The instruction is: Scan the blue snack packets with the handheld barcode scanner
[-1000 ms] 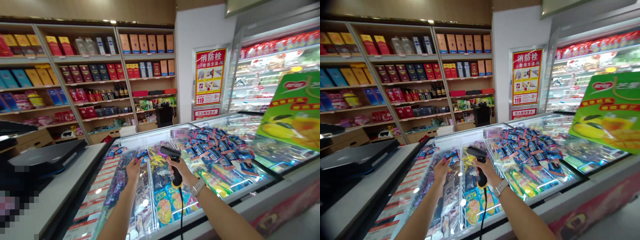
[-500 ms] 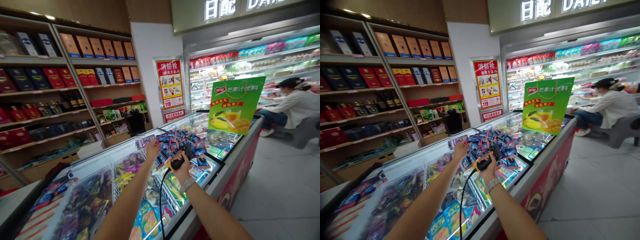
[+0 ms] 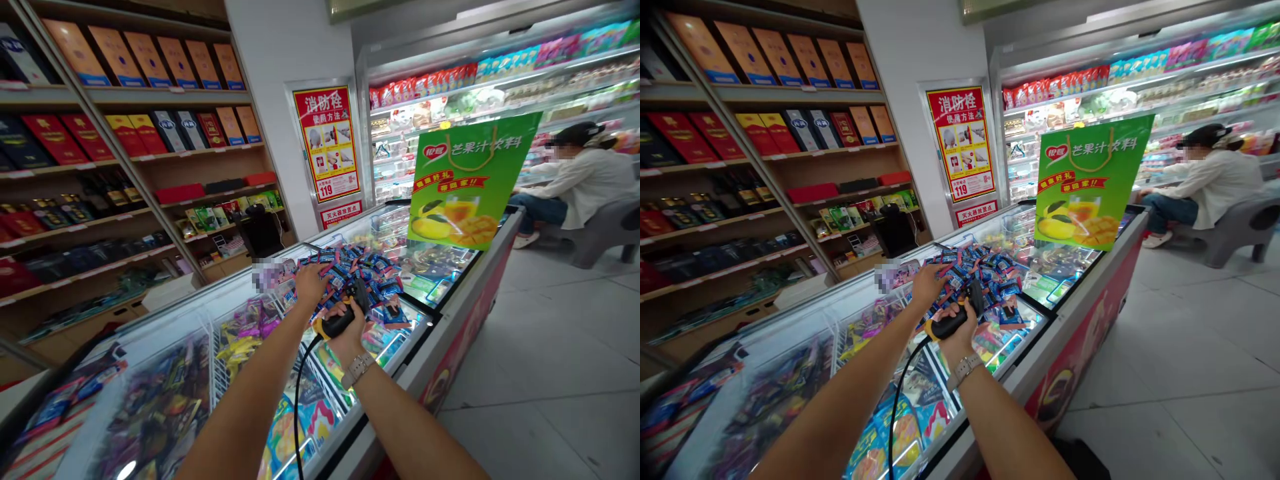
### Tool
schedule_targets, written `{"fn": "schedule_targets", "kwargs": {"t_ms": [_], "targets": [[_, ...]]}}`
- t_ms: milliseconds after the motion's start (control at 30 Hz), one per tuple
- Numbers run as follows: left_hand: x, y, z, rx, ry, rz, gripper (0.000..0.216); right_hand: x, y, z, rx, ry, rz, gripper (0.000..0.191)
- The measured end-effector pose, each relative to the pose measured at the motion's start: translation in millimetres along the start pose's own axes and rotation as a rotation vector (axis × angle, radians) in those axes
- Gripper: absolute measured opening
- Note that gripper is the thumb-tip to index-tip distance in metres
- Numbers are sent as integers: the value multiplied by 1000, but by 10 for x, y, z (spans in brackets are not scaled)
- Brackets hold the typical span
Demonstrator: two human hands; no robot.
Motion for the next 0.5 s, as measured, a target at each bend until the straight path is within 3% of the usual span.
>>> {"fn": "schedule_targets", "kwargs": {"t_ms": [133, 233, 367, 500], "targets": [[-156, -225, -188, 92, -7, -134, 32, -68, 51, -56, -23, -47, -84, 33], [-546, -448, -477, 156, -55, -171, 30, -11, 105, -130, -49, -36, -104, 30], [-1450, -774, -1018, 171, -239, -54, 29, 457, 274, -329, -134, 156, -136, 26], [-2478, -1191, -1760, 162, -464, 129, 30, 1287, 401, -637, -205, 420, -206, 27]]}}
Point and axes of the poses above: each hand's wrist, its own z-axis towards the middle knuckle, its own y-axis out of the palm, x = y × z, the point moved 7 cm from there along z, towards the middle knuckle, and after that the axes turned 10 degrees about z, right-handed, at the moved point
